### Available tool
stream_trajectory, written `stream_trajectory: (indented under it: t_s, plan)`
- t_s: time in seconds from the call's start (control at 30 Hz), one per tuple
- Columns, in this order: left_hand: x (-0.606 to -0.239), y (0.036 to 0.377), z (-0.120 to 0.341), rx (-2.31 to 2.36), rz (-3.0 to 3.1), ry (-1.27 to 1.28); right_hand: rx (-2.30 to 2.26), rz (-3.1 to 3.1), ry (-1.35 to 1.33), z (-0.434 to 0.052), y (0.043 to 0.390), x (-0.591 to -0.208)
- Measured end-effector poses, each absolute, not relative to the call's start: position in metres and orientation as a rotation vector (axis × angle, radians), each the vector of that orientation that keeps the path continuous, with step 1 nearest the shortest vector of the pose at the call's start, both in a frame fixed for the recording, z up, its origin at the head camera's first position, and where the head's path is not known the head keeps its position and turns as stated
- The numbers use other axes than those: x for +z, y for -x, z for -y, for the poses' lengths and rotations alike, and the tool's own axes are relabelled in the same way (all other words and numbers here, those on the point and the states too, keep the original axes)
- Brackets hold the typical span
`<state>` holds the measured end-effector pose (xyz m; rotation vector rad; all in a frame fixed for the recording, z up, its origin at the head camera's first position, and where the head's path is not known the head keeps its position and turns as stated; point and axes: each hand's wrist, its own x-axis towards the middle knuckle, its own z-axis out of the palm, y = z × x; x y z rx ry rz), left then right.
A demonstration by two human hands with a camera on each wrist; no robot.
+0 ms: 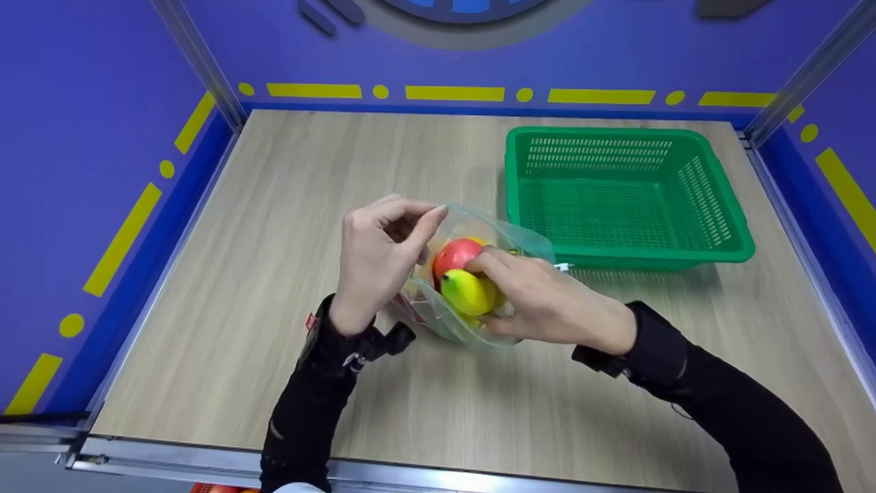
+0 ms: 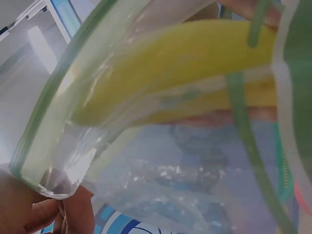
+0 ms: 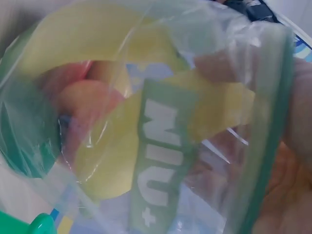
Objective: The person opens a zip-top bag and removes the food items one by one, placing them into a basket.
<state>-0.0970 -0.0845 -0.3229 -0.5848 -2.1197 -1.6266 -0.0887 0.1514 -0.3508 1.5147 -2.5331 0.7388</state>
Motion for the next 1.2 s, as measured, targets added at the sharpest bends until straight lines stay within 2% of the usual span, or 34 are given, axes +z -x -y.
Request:
stream_trajectory:
  t_s: [0.17, 0.33, 0.6, 0.97, 1.2]
  plan:
    - [-0.322, 0.098, 0.084, -1.646, 2.114, 0.55, 1.02, 2.42, -1.447, -0.165, 0.077, -0.342]
    - [-0.322, 0.098, 0.083, -1.65, 2.118, 0.533, 1.291, 2.331, -1.271, -0.182, 0.068, -0.326]
    - [-0.323, 0.098, 0.082, -1.628, 2.134, 0.521, 1.783, 2.073, -1.127, -0.204, 0.066, -0.3]
    - [-0.325, 0.098, 0.082, -1.625, 2.13, 0.519, 2.266, 1.629, -0.872, -0.231, 0.082, -0.286]
    - [-0.326, 0.097, 0.082, -1.617, 2.12, 0.531, 2.111, 1.9, -0.626, -0.252, 0.116, -0.274]
